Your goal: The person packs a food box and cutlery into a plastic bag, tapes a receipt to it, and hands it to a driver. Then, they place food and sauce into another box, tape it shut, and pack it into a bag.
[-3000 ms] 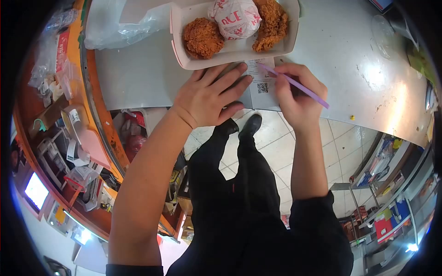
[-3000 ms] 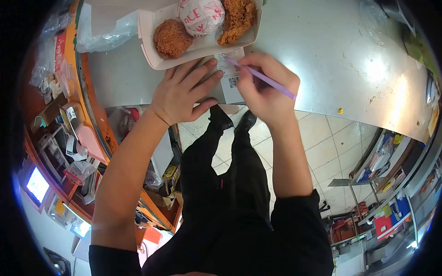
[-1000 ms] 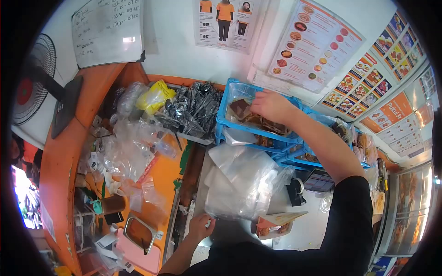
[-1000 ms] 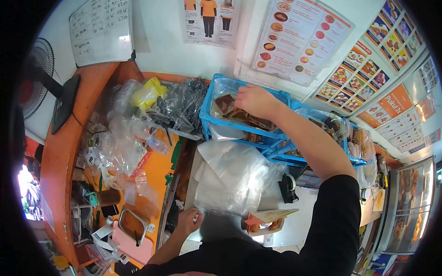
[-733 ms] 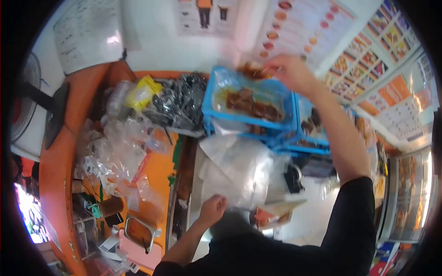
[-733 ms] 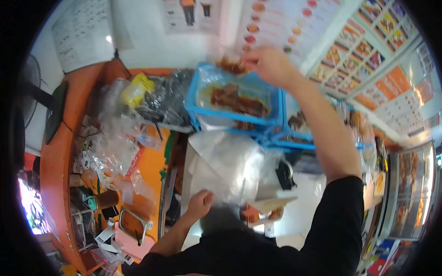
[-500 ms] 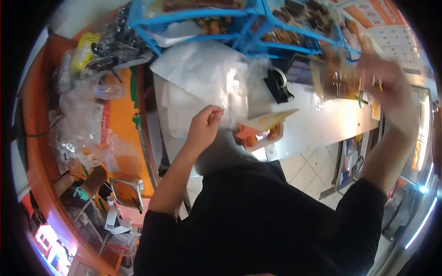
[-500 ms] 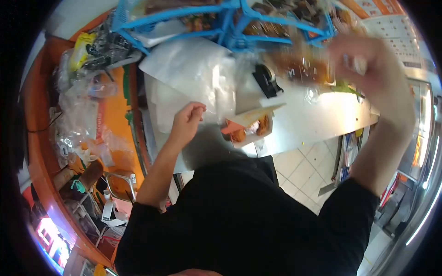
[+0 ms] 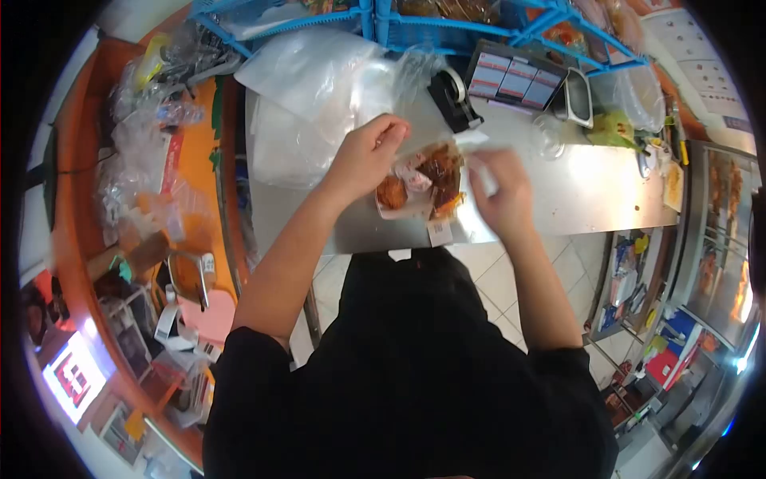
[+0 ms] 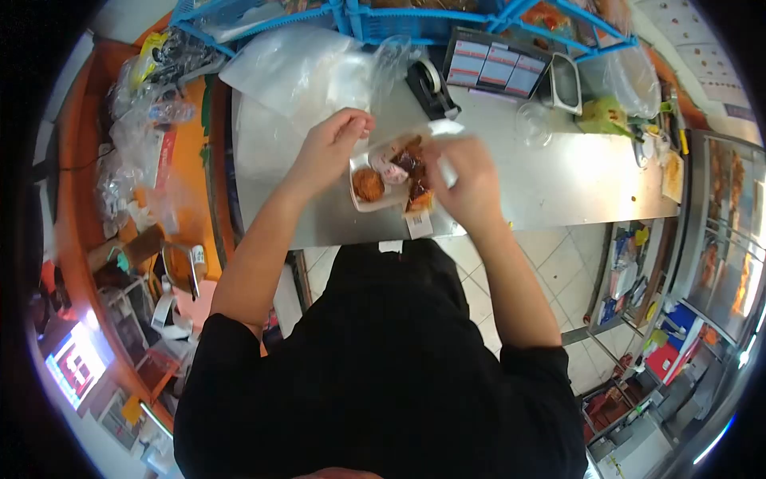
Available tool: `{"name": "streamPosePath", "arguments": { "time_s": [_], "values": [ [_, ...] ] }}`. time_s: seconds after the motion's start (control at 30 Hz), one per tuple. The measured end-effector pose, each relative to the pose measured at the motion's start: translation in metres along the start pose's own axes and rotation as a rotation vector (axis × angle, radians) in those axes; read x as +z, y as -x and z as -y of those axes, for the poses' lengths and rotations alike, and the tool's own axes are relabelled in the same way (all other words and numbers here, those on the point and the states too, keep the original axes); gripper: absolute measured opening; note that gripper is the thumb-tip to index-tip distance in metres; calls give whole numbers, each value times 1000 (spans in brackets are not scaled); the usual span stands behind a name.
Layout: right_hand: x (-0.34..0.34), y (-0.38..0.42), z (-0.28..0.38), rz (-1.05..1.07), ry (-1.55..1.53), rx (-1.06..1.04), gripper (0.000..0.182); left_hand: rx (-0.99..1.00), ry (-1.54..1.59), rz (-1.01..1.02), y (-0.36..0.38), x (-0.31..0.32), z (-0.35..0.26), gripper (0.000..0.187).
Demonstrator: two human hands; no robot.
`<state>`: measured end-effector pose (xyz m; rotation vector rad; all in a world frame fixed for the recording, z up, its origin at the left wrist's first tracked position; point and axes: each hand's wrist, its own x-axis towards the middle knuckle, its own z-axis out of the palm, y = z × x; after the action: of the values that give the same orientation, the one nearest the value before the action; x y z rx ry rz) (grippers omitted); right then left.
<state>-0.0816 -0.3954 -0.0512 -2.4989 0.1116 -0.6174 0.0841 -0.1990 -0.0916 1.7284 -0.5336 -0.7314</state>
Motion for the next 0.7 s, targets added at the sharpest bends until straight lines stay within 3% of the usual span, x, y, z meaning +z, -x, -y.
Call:
{"name": "streamPosePath", "arguments": {
  "time_s": [0.03, 0.1, 0.17, 0.27, 0.37, 0.4, 0.53, 0.67, 0.7],
  "values": [
    [-3, -11, -8, -123, -11, 67, 16, 17, -39, 8, -1, 4, -1, 30],
    [-9, -26, -30, -171, -21, 56, 16, 34, -101, 17, 6, 13, -13, 32],
    [-18, -23, -50, -211, -51, 58, 14, 44, -353, -6, 14, 21, -33, 35],
    [-21, 38, -53, -19, -275, 553, 12, 25, -544, -92, 30, 33, -38, 35],
    [41, 146, -95, 332, -393, 600, 47, 29, -661, -132, 39, 43, -33, 34],
    [57, 168, -98, 355, -398, 613, 54, 22, -671, -135, 41, 45, -28, 34],
    [76, 170, -83, 267, -143, 402, 48, 93, -690, -229, 44, 50, -15, 32],
    [84, 168, -100, 144, -210, 415, 37, 150, -666, -267, 43, 55, -16, 26],
    [77, 164, -98, 134, -321, 507, 33, 155, -666, -274, 39, 53, -17, 26]
  ]
}}
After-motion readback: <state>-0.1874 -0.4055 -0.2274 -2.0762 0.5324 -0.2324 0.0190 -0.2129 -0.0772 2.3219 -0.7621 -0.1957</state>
